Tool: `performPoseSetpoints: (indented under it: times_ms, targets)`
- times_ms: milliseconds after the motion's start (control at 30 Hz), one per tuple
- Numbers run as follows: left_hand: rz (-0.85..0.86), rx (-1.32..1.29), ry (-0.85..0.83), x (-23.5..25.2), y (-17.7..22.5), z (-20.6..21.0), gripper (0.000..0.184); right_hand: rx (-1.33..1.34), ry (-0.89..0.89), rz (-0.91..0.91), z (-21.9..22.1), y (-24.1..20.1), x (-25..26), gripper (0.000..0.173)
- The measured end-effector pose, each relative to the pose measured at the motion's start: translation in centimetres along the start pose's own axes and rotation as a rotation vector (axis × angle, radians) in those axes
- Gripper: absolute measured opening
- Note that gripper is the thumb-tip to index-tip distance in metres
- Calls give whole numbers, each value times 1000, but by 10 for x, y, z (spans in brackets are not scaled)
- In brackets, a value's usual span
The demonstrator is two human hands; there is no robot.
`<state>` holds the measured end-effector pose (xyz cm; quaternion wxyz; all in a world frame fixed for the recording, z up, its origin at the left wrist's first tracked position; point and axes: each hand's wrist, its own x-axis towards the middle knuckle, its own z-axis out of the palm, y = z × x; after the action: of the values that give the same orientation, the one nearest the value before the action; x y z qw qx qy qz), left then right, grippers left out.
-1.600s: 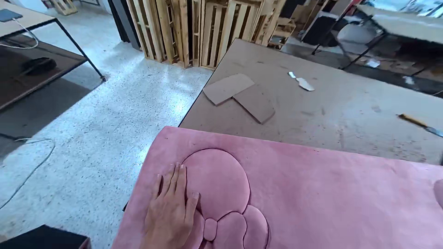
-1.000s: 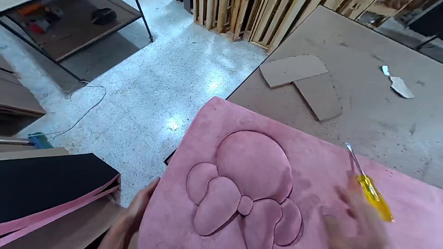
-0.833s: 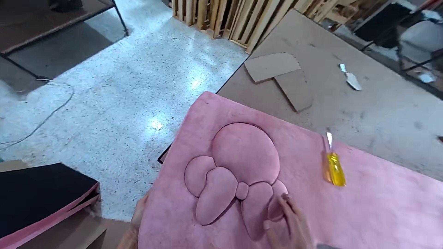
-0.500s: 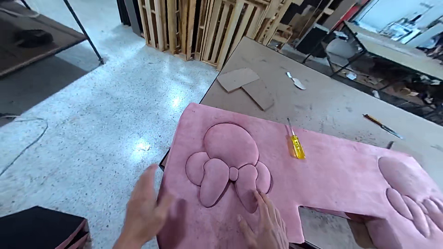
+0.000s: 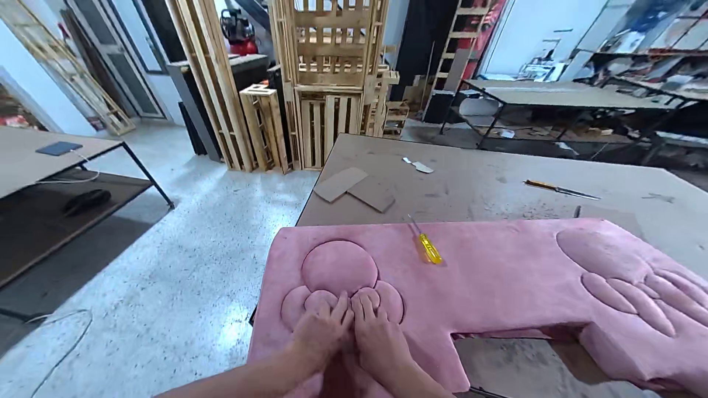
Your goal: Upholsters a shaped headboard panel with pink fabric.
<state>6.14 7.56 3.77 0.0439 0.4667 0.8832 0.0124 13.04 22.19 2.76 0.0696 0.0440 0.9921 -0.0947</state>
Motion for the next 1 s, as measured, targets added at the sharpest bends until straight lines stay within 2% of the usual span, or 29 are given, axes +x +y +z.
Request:
performPoseSetpoints:
  times_ms: [33,100,133,167,233,333,433,533,600,667,733,800,833,900,1000]
  targets:
    - [-85,4,-30,6,-8,-14,53,14,2,-23,0,3,3,68]
    - [-377,-147,-128,11,-35,-55,55,154,48,-26,-2,21,5,75]
    - [-517,-243,-116,15,-50,-69,55,232,79,9,-1,33,5,81]
    - [-620,-326,-82,21,-64,-74,58,288,137,64,3,45,6,86]
    - [-693,-436,-57,42,-81,-49,68,341,221,148,15,63,14,90]
    - [-783,-547,-31,69,-58,-6,75,387,224,172,24,72,45,89]
    - [-1056,-671,58,103,-37,-16,82,540,147,274,3,56,75,88]
    - [-1233,-729,35,117,-46,-36,80,689,62,362,-18,56,88,81]
    - [-1207,-779,57,104,-56,-42,73,846,6,362,-27,72,99,63]
    - [-1013,-713,36,80,-57,-31,70,932,-86,317,-28,93,106,48]
    - [-712,-464,-46,53,-26,-22,87,839,-152,205,-29,111,99,44]
    - [-488,-252,9,22,4,-3,104,644,-168,94,-26,113,74,50]
    - [-449,-191,60,12,6,9,108,549,-145,62,-21,109,61,55]
    - [-514,-173,99,5,-3,29,107,440,-80,25,-5,101,41,62]
    - [-601,-215,-36,18,-12,15,104,465,8,76,3,96,52,61]
